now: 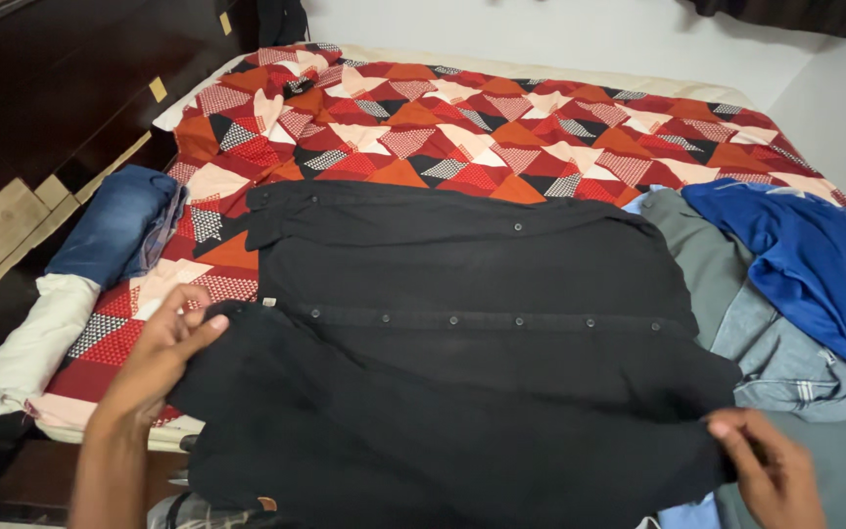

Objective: The person buttons a black shirt, spreads it out on top of a blue suitcase, and then folds the sleeves and body of the shirt into a compact shape.

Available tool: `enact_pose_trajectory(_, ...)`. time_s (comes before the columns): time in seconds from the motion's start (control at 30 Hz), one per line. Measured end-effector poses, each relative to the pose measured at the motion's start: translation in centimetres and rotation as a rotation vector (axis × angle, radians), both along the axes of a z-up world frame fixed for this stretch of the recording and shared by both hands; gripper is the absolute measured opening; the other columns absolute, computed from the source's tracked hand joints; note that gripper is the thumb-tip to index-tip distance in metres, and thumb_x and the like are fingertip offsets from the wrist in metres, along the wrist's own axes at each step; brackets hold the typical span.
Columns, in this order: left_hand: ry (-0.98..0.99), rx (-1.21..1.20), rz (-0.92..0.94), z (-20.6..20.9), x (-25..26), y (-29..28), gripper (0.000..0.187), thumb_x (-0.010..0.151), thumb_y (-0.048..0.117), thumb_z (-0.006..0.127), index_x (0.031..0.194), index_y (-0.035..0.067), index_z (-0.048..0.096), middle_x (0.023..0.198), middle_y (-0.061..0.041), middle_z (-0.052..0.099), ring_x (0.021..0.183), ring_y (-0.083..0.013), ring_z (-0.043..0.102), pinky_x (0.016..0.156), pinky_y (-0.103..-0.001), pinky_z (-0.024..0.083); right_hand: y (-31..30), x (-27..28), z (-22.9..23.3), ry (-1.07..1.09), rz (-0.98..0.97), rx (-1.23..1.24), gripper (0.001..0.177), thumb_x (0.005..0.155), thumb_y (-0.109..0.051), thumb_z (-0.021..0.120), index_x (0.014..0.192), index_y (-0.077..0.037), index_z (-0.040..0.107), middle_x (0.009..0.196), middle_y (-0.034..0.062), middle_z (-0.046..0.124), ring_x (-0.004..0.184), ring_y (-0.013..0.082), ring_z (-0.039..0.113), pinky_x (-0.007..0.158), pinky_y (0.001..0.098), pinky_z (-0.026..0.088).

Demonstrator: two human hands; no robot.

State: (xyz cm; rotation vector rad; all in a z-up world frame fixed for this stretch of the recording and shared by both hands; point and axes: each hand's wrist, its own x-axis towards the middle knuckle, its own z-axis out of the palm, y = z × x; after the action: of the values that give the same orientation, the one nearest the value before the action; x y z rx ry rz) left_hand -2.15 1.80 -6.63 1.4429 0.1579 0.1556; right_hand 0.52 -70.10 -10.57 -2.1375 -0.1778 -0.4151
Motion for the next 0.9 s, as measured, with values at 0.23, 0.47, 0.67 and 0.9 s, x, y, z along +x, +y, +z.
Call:
enact_pose_trajectory(0.23, 0.025, 0.118, 0.155, 0.6, -1.3, -0.1, 0.037, 0.091, 0.003, 0.066, 0.126, 0.009, 0.057, 0.102, -0.012, 0.074, 0.086, -0.017, 0.068, 0.071, -0.03, 0.055, 3.7, 2.4, 5.2, -0.083, -0.193, -0.333, 0.019, 0.102, -0.018, 0.067, 0.109, -0.002, 0.073, 0.085, 0.0139, 0.073, 0.068, 0.0207, 0.07, 0.071, 0.0328, 0.052)
enact_pose_trajectory(0.47, -0.023, 0.839, 0.325, -3.1, -3.0, -1.7, 0.05, 0.073, 0.011, 0.085, 0.118, 0.003, 0.064, 0.104, -0.009, 0.066, 0.09, -0.02, 0.064, 0.073, -0.033, 0.053, 5.5, 3.4, 2.7, -0.084, -0.222, -0.497, 0.036, 0.075, -0.029, 0.086, 0.096, -0.005, 0.068, 0.086, 0.0109, 0.072, 0.08, 0.0257, 0.07, 0.072, 0.0407, 0.053)
enact_pose_trajectory(0.67, -0.229, 0.836, 0.28, -4.4, -8.8, -5.0, 0.026, 0.067, 0.015, 0.091, 0.076, 0.008, 0.068, 0.081, -0.003, 0.064, 0.075, -0.0202, 0.061, 0.069, -0.035, 0.051, -1.0, 0.1, -1.9, -0.248, -0.124, -0.491, 0.024, 0.07, -0.025, 0.09, 0.087, -0.016, 0.076, 0.102, -0.0001, 0.07, 0.095, 0.0173, 0.063, 0.088, 0.0342, 0.047)
enact_pose_trajectory(0.9, -0.697, 1.477, 0.507, -16.6, -12.0, -6.9, 0.017, 0.077, 0.045, 0.065, 0.079, 0.03, 0.071, 0.094, 0.005, 0.071, 0.083, -0.0209, 0.061, 0.085, -0.04, 0.048, -4.8, 0.3, -6.4, -0.189, 0.253, -0.543, 0.043, 0.061, -0.032, 0.09, 0.102, -0.021, 0.084, 0.133, 0.003, 0.07, 0.124, 0.0216, 0.06, 0.105, 0.0462, 0.033)
